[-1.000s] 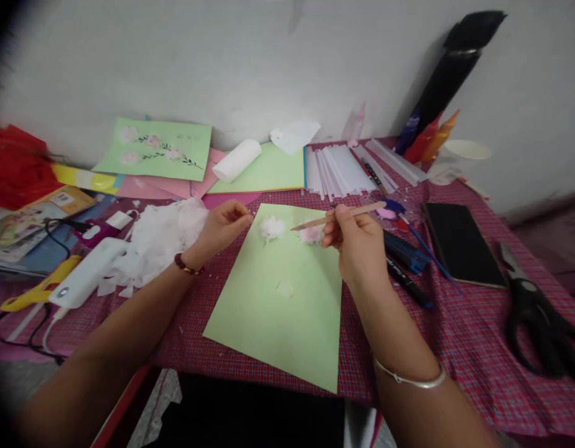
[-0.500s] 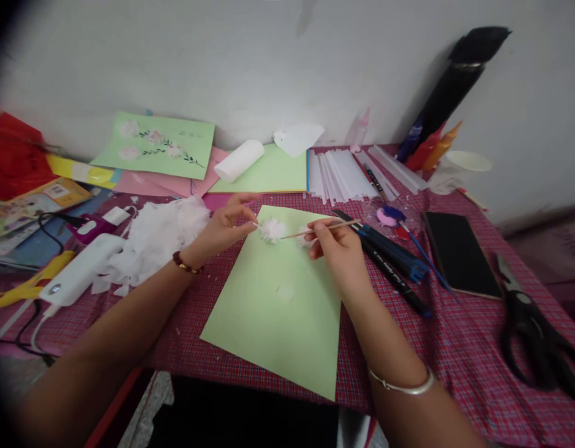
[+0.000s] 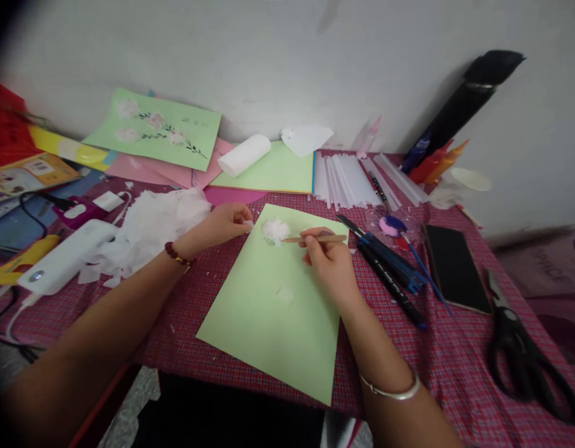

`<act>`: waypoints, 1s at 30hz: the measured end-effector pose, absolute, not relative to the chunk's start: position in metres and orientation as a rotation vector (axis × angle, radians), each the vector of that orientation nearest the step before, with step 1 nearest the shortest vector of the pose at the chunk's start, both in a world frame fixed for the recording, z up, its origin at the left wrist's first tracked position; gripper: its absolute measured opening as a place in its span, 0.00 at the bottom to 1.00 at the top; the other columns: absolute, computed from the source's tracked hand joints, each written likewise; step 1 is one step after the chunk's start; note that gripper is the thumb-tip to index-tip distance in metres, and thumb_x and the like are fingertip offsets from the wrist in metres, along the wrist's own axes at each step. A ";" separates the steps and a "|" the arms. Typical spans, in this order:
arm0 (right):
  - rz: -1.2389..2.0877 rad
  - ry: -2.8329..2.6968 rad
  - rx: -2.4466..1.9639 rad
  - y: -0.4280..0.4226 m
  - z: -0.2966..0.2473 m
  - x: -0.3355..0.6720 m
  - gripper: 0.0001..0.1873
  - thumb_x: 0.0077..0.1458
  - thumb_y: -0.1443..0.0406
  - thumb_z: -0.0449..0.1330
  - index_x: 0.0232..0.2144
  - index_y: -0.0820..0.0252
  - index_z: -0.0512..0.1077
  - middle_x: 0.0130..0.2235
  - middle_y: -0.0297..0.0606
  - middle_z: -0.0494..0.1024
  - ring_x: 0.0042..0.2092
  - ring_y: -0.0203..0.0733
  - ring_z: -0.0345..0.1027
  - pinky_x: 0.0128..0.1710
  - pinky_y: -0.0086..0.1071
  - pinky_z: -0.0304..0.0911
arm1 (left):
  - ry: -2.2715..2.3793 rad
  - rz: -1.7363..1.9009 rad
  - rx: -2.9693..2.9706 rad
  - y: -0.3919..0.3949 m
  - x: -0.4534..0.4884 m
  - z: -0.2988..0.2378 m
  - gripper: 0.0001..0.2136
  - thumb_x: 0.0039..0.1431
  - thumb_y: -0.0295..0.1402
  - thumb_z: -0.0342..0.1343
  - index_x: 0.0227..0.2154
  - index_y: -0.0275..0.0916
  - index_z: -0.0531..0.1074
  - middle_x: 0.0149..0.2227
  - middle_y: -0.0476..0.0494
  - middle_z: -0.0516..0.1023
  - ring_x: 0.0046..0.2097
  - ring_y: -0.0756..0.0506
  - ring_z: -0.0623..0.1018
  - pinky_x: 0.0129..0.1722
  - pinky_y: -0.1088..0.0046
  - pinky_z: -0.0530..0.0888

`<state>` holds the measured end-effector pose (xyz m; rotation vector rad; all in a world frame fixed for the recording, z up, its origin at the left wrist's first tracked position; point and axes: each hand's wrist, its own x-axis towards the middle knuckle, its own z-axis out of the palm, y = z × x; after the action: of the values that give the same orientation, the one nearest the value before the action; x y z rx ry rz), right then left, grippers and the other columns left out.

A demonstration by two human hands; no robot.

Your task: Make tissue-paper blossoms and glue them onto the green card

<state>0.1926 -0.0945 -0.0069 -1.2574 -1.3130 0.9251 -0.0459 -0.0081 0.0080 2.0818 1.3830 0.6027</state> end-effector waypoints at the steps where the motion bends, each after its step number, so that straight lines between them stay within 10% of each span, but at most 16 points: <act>1: 0.922 -1.300 -1.253 -0.095 -0.007 0.194 0.12 0.56 0.58 0.58 0.34 0.61 0.73 0.30 0.34 0.74 0.23 0.31 0.64 0.21 0.27 0.60 | 1.382 0.612 2.058 -0.009 -0.046 0.010 0.01 0.46 0.28 0.55 0.22 0.38 0.70 0.22 0.49 0.72 0.25 0.51 0.68 0.24 0.75 0.61; 30: 0.787 -1.323 -1.301 -0.096 -0.008 0.194 0.10 0.58 0.60 0.56 0.33 0.60 0.73 0.30 0.35 0.74 0.25 0.32 0.66 0.24 0.27 0.62 | 1.245 0.454 1.895 -0.007 -0.055 0.011 0.05 0.43 0.28 0.52 0.22 0.38 0.73 0.23 0.49 0.72 0.23 0.53 0.65 0.23 0.77 0.59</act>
<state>0.1938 -0.0958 -0.0077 -1.3013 -1.3234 0.7872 -0.0546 -0.0065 0.0110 1.8955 1.2445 0.4540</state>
